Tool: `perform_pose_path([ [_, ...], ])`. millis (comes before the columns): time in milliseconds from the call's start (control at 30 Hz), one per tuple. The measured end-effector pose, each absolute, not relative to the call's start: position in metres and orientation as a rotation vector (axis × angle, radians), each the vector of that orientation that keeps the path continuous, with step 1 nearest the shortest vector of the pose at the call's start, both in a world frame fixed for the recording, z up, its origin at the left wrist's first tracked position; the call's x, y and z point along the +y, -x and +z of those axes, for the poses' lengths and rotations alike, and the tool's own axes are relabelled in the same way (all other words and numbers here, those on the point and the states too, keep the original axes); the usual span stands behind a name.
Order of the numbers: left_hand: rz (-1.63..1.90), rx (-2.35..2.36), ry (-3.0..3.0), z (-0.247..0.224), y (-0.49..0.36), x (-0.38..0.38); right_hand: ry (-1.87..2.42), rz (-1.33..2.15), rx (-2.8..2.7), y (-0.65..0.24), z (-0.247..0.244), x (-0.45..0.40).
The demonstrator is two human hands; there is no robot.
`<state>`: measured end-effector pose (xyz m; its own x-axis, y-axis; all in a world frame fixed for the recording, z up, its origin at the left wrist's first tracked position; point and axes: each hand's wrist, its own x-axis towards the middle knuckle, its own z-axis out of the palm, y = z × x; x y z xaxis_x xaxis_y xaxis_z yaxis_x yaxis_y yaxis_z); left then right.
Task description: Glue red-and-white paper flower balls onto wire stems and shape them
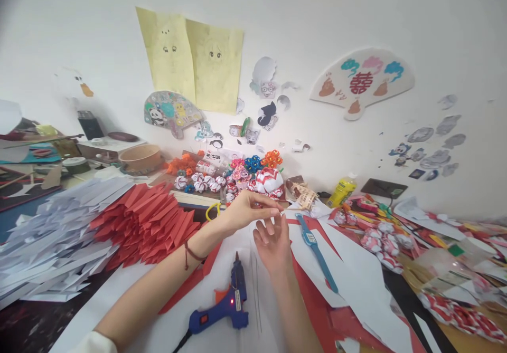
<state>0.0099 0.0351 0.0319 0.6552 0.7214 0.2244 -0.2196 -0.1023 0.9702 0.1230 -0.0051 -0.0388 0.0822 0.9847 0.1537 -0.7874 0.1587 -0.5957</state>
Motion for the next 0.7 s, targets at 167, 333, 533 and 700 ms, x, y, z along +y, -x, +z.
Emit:
perform_pose_path([
  [167,1.005,0.462,-1.467,0.033,-0.010,0.031,0.415,1.441,-0.608,-0.123,-0.039,-0.007],
  [333,1.343,0.487,-1.511,0.043,-0.002,0.037,0.585,1.480,-0.721,-0.121,-0.047,-0.002],
  [533,1.409,0.369,-1.479,0.061,0.022,0.045,0.811,1.259,-0.744,-0.130,-0.059,0.010],
  [700,1.290,0.371,-1.565,0.071,0.042,0.049,0.814,1.019,-0.821,-0.139,-0.028,0.018],
])
